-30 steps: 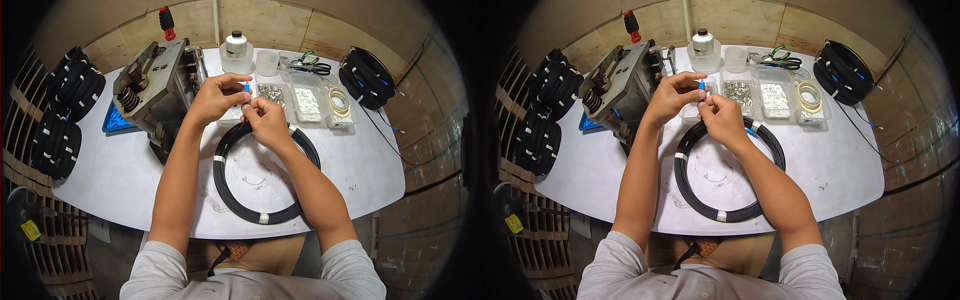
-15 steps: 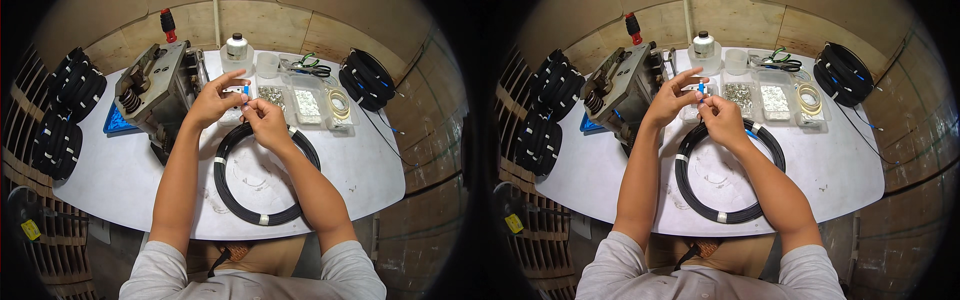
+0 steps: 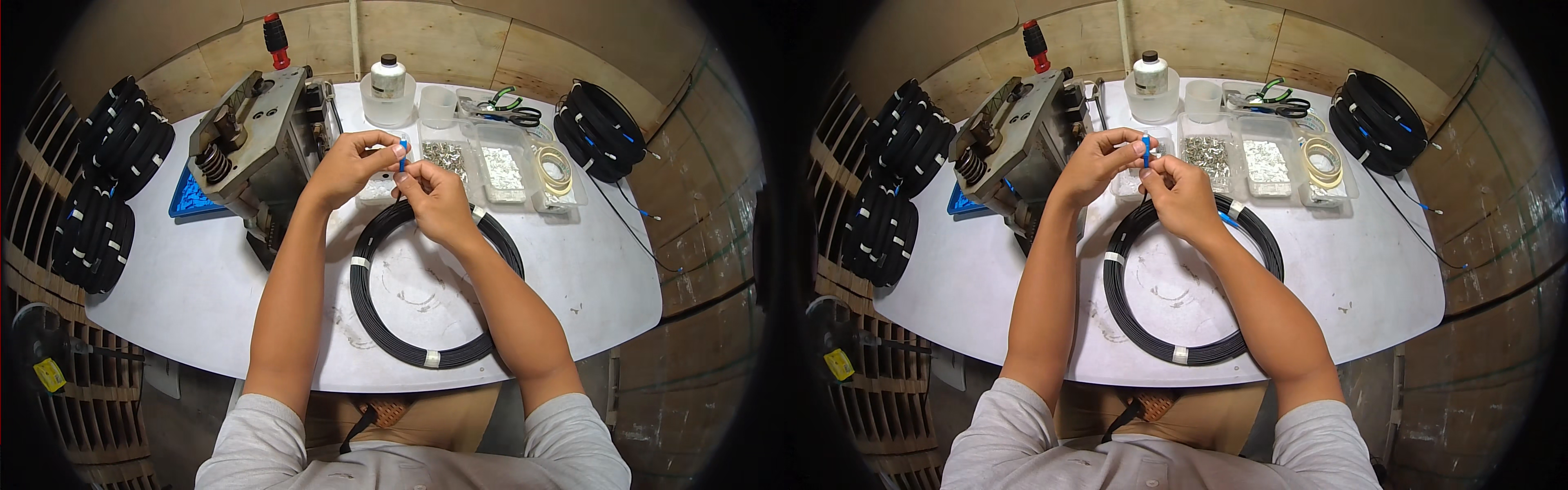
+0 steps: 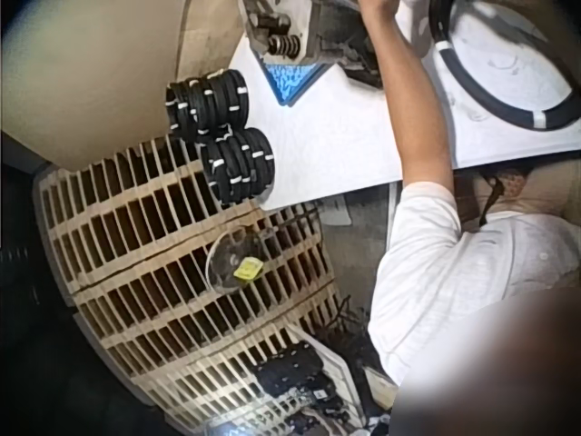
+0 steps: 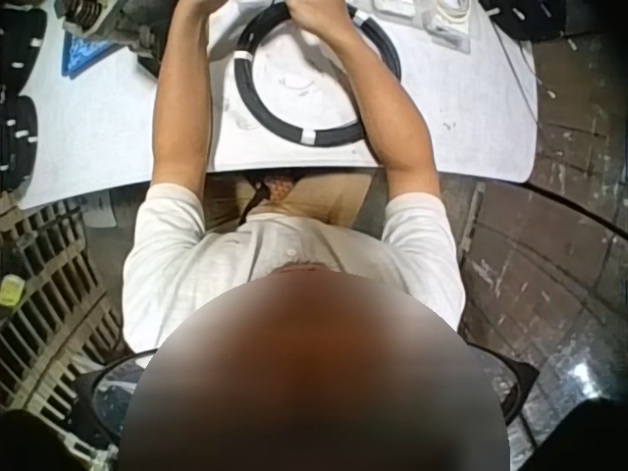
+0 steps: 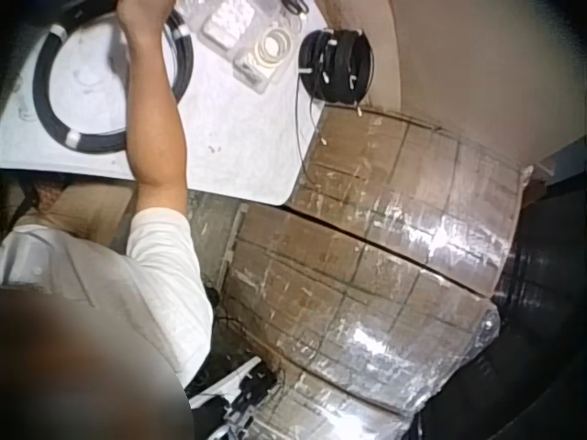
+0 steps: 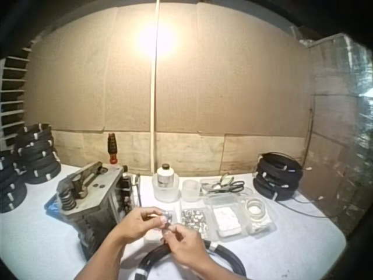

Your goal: Assembles a connector onto a cable and then inspects the completed cable coil.

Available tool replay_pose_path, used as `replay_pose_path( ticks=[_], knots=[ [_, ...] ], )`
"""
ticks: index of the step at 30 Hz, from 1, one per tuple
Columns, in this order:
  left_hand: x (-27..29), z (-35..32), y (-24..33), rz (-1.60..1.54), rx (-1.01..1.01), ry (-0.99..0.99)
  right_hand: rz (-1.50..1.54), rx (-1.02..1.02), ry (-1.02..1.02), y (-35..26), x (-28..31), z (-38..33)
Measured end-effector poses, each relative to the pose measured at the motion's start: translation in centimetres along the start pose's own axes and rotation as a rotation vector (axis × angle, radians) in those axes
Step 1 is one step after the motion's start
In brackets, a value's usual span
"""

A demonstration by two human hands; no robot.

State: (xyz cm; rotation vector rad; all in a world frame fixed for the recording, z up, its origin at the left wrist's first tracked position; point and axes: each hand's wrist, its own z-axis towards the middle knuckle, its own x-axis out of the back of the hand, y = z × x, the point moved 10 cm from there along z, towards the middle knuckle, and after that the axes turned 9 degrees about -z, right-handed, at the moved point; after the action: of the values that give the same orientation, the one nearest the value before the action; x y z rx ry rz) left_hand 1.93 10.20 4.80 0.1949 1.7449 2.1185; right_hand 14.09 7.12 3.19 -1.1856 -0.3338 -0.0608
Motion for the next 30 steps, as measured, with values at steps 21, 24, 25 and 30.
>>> replay_pose_path(
  ticks=[21,24,25,30],
  knots=[
    [-0.7,0.0,0.2,0.065,-0.009,-0.025,0.004,-0.022,0.014,0.2,0.2,0.1],
    [-0.6,-0.1,0.3,0.105,-0.013,-0.027,0.004,-0.02,0.022,-0.1,0.1,0.0],
    [-0.8,0.0,0.2,0.1,-0.008,-0.037,0.008,-0.009,0.039,-0.1,0.3,-0.1],
    [-0.9,0.3,-0.1,0.103,-0.004,-0.007,-0.042,0.003,0.083,0.0,0.9,0.0]
  ],
)
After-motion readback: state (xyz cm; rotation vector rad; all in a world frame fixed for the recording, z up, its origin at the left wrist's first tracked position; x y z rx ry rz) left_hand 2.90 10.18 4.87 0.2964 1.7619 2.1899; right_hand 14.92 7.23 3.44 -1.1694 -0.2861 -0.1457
